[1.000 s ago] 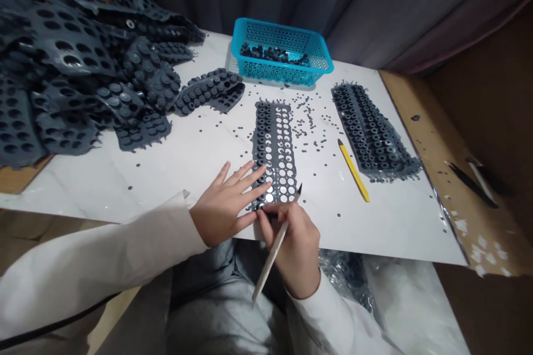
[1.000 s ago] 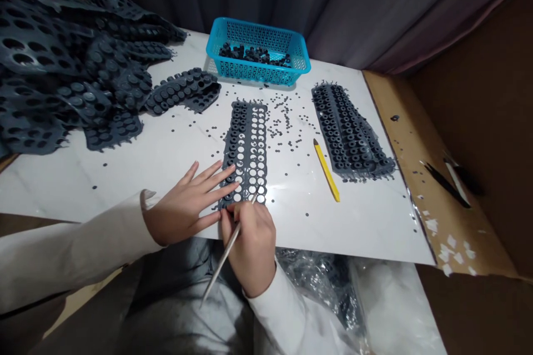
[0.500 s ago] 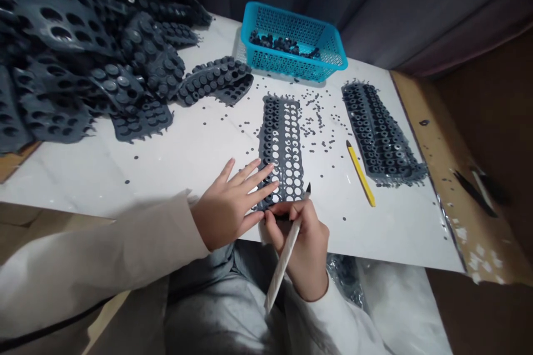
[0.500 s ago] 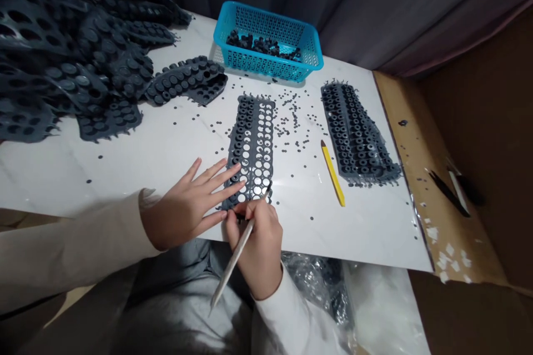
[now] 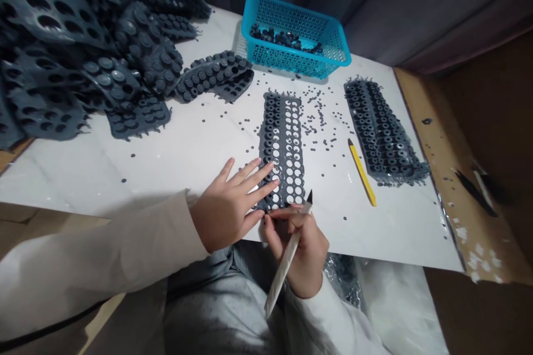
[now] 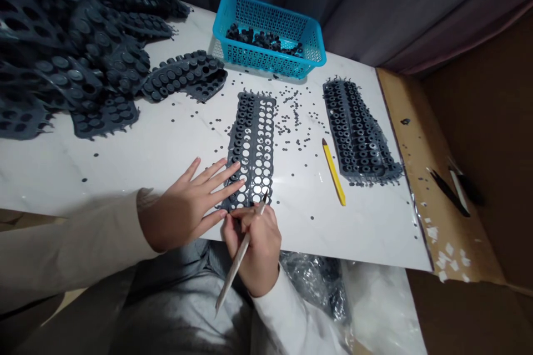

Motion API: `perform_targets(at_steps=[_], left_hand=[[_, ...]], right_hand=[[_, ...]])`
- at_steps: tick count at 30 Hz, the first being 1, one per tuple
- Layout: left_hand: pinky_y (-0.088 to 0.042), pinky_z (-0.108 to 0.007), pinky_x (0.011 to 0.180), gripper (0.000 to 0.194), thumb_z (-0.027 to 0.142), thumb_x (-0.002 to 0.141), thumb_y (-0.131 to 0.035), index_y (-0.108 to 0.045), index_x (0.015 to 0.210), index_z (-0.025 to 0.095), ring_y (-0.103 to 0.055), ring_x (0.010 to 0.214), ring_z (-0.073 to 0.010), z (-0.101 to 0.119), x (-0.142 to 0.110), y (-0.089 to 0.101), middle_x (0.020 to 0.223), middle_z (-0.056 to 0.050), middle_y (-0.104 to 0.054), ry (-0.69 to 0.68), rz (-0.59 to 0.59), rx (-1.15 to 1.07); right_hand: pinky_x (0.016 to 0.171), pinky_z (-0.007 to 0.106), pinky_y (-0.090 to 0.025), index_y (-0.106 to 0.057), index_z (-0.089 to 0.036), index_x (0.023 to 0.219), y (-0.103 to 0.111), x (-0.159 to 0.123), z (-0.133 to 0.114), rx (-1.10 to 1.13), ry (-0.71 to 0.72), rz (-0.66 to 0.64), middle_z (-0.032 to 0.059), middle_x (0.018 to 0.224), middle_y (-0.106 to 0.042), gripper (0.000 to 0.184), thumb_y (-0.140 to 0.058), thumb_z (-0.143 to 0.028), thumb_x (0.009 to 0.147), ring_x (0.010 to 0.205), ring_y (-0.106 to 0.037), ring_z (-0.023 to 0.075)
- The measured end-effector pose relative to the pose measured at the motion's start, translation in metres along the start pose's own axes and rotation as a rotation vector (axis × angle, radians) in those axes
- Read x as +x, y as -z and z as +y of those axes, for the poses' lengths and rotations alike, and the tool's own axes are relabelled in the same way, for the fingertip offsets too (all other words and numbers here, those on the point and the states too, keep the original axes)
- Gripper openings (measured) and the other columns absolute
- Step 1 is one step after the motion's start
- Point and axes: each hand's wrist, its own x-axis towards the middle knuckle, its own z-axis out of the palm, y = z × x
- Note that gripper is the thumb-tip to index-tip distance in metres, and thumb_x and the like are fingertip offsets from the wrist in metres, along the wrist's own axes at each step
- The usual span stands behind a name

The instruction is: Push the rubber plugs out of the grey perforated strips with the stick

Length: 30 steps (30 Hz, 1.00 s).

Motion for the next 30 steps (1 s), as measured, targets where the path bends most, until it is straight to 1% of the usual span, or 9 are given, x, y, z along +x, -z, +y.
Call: perform_targets(at_steps=[4,8,13,19,22,24,26,28,30], left_hand=[[-0.013,-0.057,0.108,0.05,0.03,0.087,-0.044,-0.037,0.136,0.023,-0.019,0.137,-0.0289,0.001,0.0,0.0,0.15,-0.006,-0.022,0.009,-0.008,0.007],[-0.014,-0.058,0.108,0.052,0.029,0.086,-0.046,-0.037,0.136,0.022,-0.02,0.137,-0.03,0.001,0.0,0.0,0.15,-0.007,-0.023,0.01,-0.009,0.004],[-0.015,-0.058,0.108,0.051,0.03,0.086,-0.046,-0.038,0.136,0.022,-0.022,0.136,-0.0302,0.0,0.0,0.0,0.149,-0.007,-0.025,0.0,0.009,0.01],[-0.016,-0.055,0.109,0.05,0.031,0.087,-0.045,-0.039,0.136,0.023,-0.025,0.134,-0.0317,0.001,0.0,0.001,0.148,-0.006,-0.028,0.01,0.02,0.023],[-0.015,-0.056,0.109,0.05,0.032,0.088,-0.043,-0.037,0.137,0.023,-0.022,0.136,-0.0308,0.001,0.0,0.0,0.149,-0.006,-0.025,0.016,0.011,0.029],[-0.014,-0.057,0.109,0.051,0.031,0.087,-0.043,-0.036,0.138,0.023,-0.019,0.137,-0.0298,0.0,-0.001,-0.002,0.15,-0.006,-0.022,0.013,0.003,0.042],[-0.014,-0.058,0.108,0.052,0.03,0.087,-0.044,-0.035,0.138,0.023,-0.019,0.137,-0.0291,0.0,-0.001,-0.003,0.15,-0.006,-0.021,0.011,-0.002,0.052],[-0.015,-0.058,0.109,0.052,0.03,0.087,-0.045,-0.035,0.137,0.024,-0.02,0.137,-0.0289,0.001,-0.001,-0.003,0.15,-0.006,-0.022,0.016,0.002,0.048],[-0.015,-0.058,0.109,0.051,0.03,0.087,-0.045,-0.036,0.137,0.024,-0.02,0.137,-0.029,0.001,0.0,-0.002,0.149,-0.006,-0.023,0.022,0.004,0.041]], right_hand=[[0.087,0.041,-0.044,-0.035,-0.025,0.075,0.001,-0.001,0.001,-0.002,0.044,-0.005,-0.0016,0.075,-0.067,0.033,-0.063,-0.008,0.073,0.07,-0.063,0.0158],[0.087,0.041,-0.045,-0.034,-0.025,0.074,0.001,-0.003,0.003,0.007,0.061,-0.002,-0.0021,0.075,-0.067,0.035,-0.063,-0.007,0.072,0.069,-0.062,0.0143],[0.085,0.039,-0.047,-0.034,-0.023,0.072,0.0,-0.006,0.005,0.035,0.083,0.056,-0.0038,0.071,-0.066,0.036,-0.065,-0.005,0.07,0.063,-0.061,0.0122],[0.087,0.042,-0.046,-0.034,-0.022,0.072,0.003,-0.01,0.005,0.098,0.039,0.086,-0.0034,0.07,-0.065,0.037,-0.065,-0.003,0.068,0.064,-0.063,0.0131],[0.087,0.042,-0.046,-0.034,-0.023,0.073,0.003,-0.012,0.006,0.133,0.015,0.106,-0.0033,0.07,-0.064,0.037,-0.065,-0.003,0.068,0.065,-0.062,0.0133],[0.088,0.042,-0.045,-0.034,-0.023,0.074,0.003,-0.014,0.006,0.179,-0.024,0.138,-0.003,0.072,-0.064,0.039,-0.066,-0.002,0.067,0.066,-0.062,0.0133],[0.085,0.04,-0.046,-0.032,-0.023,0.076,0.004,-0.016,0.006,0.239,-0.109,0.17,-0.0017,0.074,-0.065,0.04,-0.067,-0.003,0.067,0.069,-0.062,0.0141],[0.073,0.033,-0.048,-0.031,-0.023,0.076,0.005,-0.017,0.005,0.3,-0.222,0.191,-0.0001,0.076,-0.065,0.041,-0.067,-0.005,0.067,0.071,-0.062,0.0147],[0.062,0.027,-0.046,-0.031,-0.023,0.077,0.007,-0.016,0.004,0.344,-0.294,0.223,0.0005,0.077,-0.064,0.041,-0.067,-0.007,0.068,0.07,-0.061,0.0144]])
